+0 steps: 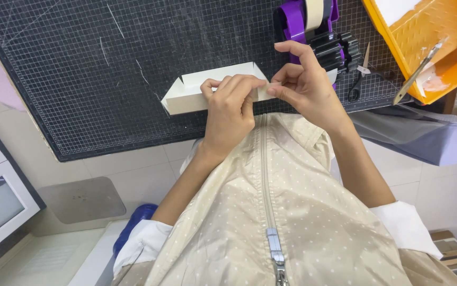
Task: The person assembles small white paper boxes by applying glue to the edges with a brush and folding the flaps to seal them. They handle multiple boxes one at a time, repeatedly applying glue and pressing the edges together on a cutting mat.
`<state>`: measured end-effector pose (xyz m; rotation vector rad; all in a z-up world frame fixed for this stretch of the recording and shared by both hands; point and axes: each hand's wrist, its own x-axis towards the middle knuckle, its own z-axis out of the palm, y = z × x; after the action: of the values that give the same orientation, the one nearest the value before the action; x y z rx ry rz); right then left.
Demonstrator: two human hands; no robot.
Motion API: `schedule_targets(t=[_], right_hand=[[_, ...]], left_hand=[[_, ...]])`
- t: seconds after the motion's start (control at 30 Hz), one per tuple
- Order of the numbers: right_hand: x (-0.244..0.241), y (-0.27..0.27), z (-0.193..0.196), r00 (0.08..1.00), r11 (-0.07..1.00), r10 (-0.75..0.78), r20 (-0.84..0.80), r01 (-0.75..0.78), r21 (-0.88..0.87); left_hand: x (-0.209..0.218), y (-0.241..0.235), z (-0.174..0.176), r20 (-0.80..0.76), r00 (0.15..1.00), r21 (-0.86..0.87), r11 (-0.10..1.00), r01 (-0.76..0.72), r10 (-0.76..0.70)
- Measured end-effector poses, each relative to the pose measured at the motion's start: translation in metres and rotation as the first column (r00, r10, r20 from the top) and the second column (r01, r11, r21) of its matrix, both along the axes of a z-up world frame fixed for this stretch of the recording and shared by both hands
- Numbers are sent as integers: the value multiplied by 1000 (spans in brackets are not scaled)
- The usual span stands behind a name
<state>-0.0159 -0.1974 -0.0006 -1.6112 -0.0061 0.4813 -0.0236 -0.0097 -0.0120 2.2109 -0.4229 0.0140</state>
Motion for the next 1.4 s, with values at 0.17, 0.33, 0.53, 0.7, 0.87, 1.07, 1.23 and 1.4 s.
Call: schedule_targets(t=[0.17, 0.33, 0.53, 0.7, 0.87, 1.07, 1.23, 1.4], right_hand=[[3, 0, 6, 998, 995, 46, 43, -42, -89], [3, 0, 7, 998, 994, 56, 12, -55, -93], [1, 6, 12, 1000, 992, 3, -15, -4, -129], [-5, 6, 1, 996, 997, -71, -45, 69, -37], [-14, 13, -15, 984, 984, -171, -49, 173, 47], [-25, 25, -34, 938, 933, -348, 9, 345, 103], [-29, 34, -52, 881, 885, -408, 240, 446, -131], [-38, 44, -82, 895, 904, -388, 220, 416, -100]], left_hand=[[0, 0, 1, 2, 1000, -14, 1000, -3, 3], [0, 0, 2, 13, 1000, -13, 1000, -8, 8], [0, -16, -2, 166, 976, 101, 983, -156, 138], [-4, -17, -22, 249, 958, 144, 973, -182, 142], [-1, -15, -28, 341, 931, 150, 970, -193, 133], [-1, -11, -32, 379, 923, 213, 965, -152, 62], [-3, -9, -40, 273, 960, 123, 987, -105, 68], [-3, -7, -28, 252, 967, 163, 983, -87, 43]])
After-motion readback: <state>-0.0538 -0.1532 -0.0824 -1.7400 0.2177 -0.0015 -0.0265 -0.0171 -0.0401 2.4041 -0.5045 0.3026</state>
